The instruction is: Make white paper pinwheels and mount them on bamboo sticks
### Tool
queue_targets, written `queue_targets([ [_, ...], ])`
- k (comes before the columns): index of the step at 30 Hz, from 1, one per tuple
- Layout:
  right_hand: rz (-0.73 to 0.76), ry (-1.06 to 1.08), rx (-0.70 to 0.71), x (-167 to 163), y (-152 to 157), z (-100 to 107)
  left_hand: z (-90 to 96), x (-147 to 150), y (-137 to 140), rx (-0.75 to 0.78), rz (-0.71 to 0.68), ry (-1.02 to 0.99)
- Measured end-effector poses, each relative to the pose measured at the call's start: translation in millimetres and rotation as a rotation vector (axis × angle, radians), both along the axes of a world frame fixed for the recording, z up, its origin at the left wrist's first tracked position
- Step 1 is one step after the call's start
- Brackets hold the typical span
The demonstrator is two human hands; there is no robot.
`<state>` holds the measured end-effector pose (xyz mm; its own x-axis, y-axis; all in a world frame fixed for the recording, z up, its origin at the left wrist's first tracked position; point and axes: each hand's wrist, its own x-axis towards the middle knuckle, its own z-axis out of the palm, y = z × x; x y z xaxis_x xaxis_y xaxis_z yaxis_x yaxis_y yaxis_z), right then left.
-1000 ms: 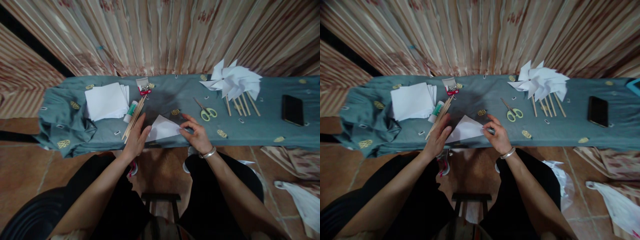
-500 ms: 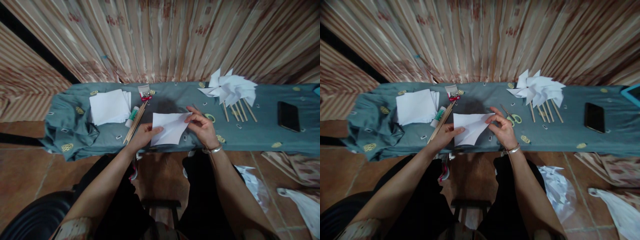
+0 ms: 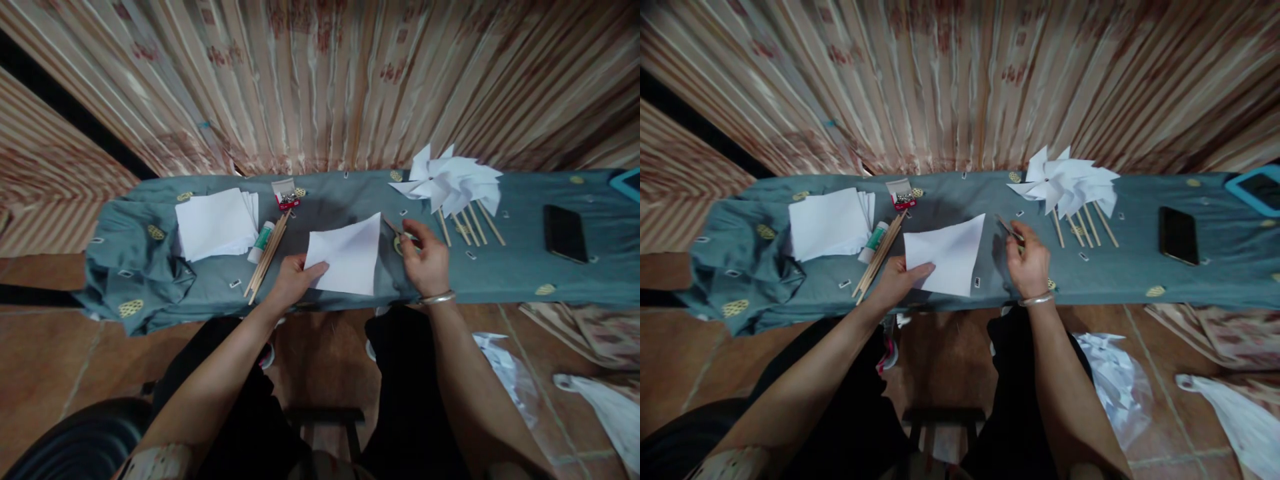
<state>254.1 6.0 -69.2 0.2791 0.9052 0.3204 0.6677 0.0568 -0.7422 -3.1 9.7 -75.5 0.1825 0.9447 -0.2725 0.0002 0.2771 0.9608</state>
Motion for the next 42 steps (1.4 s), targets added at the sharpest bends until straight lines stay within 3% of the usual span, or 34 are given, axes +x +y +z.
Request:
queue_targets([
  [3, -0.071, -0.389, -0.103, 13, 0, -6, -2.2, -2, 7, 0.116, 0.051, 0.043],
  [6, -0.033, -0.591, -0.226, 18, 1, -13, -1.4, -4, 13, 0.173, 0.088, 0.069],
  [14, -0.094, -0.741, -0.231, 20, 2, -21, 2.4, -16, 24, 0.398, 0.135, 0.190],
  [19, -0.103, -0.781, -0.369, 18, 1, -12, 11.9, -26, 29, 0.480, 0.167, 0.310],
  [24, -0.066, -0.453, -0.390, 12, -9, -9, 19.6, -36, 35, 0.479, 0.232, 0.332],
  [27, -0.012, -0.027, -0.364, 2, -17, -5, 26.0, -42, 39, 0.506, 0.280, 0.378],
  [30, 0.100, 0.523, -0.442, -16, -23, 4, 34.2, -49, 43, 0.514, 0.339, 0.415],
  [33, 0.202, 0.835, -0.518, -36, -27, 12, 41.3, -56, 46, 0.485, 0.387, 0.398],
  [36, 0.281, 0.936, -0.556, -48, -32, 14, 45.0, -62, 47, 0.459, 0.417, 0.362],
  [42, 0.407, 0.756, -0.476, -57, -45, 18, 42.4, -61, 45, 0.442, 0.411, 0.343],
])
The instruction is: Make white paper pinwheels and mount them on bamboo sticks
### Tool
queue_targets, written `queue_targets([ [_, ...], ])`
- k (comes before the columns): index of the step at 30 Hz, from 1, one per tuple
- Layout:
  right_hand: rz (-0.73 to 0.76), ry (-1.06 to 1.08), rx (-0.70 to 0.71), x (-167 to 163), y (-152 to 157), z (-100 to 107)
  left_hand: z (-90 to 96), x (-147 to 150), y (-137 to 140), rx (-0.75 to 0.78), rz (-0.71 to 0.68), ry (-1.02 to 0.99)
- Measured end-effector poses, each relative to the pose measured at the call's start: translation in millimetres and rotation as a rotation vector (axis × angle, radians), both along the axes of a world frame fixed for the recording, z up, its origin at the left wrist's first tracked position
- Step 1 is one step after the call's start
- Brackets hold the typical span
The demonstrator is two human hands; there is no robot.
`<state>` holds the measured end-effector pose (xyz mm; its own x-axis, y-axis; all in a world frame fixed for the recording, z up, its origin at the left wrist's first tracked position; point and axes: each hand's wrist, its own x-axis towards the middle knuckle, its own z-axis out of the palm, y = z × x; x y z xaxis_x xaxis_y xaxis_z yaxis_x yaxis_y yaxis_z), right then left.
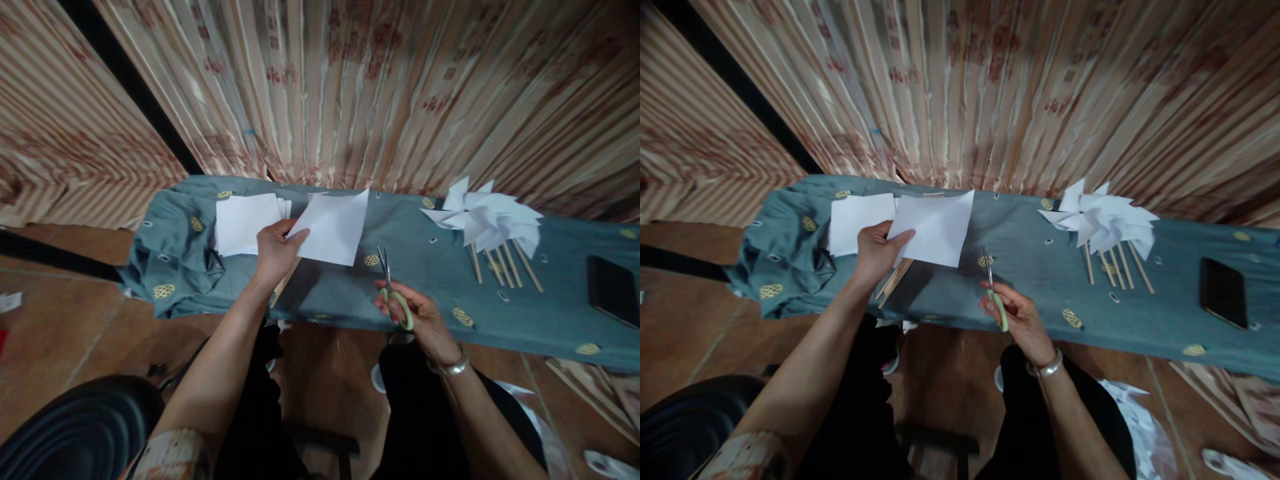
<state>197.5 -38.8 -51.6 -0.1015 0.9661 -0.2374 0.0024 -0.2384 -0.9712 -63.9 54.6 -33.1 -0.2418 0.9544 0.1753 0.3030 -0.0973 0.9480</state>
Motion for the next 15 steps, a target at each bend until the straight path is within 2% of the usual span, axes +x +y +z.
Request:
queue_targets([
  [2, -0.047, -0.009, 0.034, -3, -1, 1, -2.7, 5, -3, 0.010, -0.029, 0.024],
  [7, -0.396, 0.073, 0.074, -18, 13, -5, -13.0, 25, -9, 0.056, -0.112, -0.002],
  [11, -0.435, 0.183, 0.080, -30, 28, -12, -21.3, 41, -10, 0.084, -0.171, -0.094],
  [15, -0.461, 0.170, 0.049, -36, 38, -18, -21.3, 49, -10, 0.090, -0.162, -0.108],
])
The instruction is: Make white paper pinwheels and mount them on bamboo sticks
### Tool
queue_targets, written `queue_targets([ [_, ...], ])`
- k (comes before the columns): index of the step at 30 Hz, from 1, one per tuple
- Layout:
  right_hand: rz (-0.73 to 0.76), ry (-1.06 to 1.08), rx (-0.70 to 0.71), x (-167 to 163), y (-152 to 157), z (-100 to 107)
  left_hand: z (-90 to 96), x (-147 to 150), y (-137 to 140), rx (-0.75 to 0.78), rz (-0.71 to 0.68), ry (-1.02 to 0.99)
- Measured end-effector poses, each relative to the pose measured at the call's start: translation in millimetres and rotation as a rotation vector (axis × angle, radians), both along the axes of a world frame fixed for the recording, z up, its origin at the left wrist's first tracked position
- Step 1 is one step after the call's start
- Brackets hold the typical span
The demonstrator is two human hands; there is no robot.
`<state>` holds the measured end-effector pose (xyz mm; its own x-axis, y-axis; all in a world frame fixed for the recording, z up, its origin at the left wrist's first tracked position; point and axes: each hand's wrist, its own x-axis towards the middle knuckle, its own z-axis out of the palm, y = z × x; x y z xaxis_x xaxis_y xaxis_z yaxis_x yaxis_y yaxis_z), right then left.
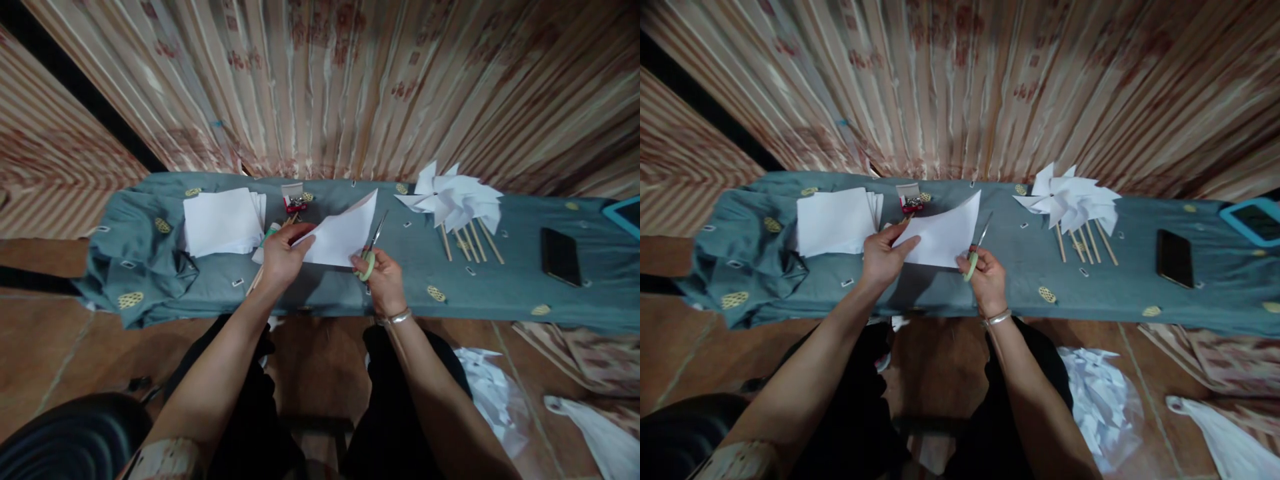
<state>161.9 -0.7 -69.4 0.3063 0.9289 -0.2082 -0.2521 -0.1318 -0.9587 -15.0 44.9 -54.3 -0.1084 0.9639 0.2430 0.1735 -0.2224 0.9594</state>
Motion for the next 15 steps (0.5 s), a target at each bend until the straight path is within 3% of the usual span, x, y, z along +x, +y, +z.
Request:
queue_targets([
  [7, 0.102, -0.169, 0.018, 7, -5, 6, 7.8, -11, 5, -0.036, 0.081, 0.019],
  [15, 0.662, -0.346, -0.038, 37, -33, 13, 13.3, -35, 6, -0.109, 0.156, -0.100],
])
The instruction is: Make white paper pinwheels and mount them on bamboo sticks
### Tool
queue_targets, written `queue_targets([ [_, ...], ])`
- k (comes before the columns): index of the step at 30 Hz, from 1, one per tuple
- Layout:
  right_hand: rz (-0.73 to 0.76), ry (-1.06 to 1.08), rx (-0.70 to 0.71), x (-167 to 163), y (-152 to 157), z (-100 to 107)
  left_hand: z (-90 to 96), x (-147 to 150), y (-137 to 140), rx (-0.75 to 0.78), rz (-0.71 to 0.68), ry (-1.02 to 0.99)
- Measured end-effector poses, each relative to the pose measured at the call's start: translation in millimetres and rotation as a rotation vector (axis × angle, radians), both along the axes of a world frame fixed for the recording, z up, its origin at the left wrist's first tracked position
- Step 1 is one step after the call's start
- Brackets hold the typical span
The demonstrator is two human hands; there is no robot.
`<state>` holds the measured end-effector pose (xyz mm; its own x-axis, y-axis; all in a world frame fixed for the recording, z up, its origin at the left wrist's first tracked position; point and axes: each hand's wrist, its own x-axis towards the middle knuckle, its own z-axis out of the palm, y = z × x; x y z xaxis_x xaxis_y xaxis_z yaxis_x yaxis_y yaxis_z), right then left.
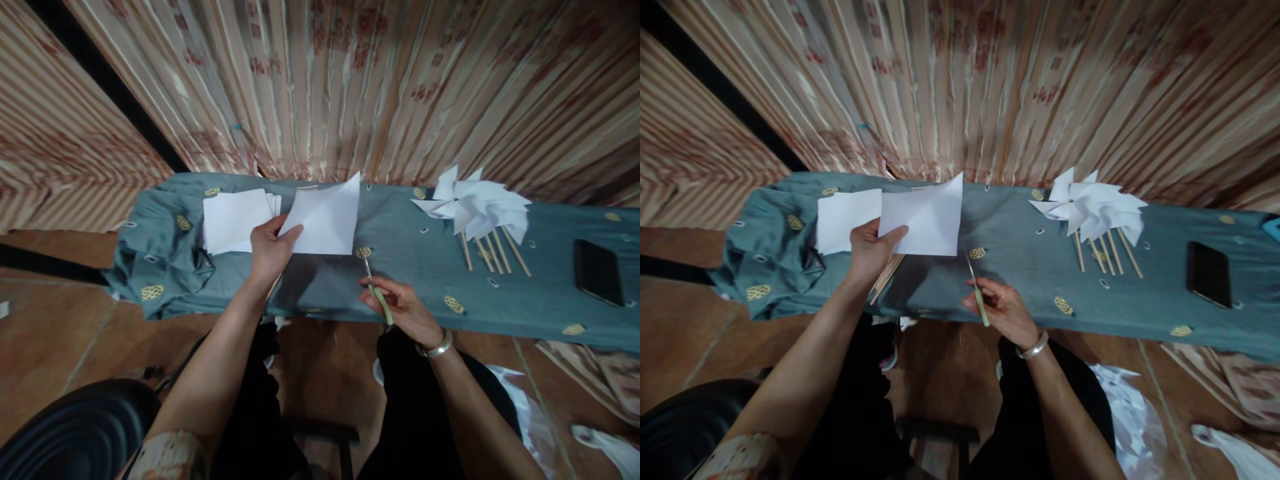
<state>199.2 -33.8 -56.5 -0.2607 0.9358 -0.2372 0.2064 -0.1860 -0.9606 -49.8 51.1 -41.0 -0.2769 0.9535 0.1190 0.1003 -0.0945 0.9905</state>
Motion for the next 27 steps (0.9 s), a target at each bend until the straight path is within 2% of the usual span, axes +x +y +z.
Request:
queue_targets([
  [2, 0.076, -0.007, -0.032, 5, -2, -1, -0.5, 0, -1, -0.008, -0.005, -0.022],
  [5, 0.112, 0.005, -0.073, 9, -3, -1, -3.7, 6, -1, -0.030, -0.028, -0.027],
  [13, 0.105, 0.018, -0.100, 11, -3, 4, -1.9, 20, -4, -0.069, -0.080, 0.038],
  [27, 0.103, 0.029, -0.085, 11, -3, 2, -4.4, 23, -4, -0.060, -0.117, 0.064],
])
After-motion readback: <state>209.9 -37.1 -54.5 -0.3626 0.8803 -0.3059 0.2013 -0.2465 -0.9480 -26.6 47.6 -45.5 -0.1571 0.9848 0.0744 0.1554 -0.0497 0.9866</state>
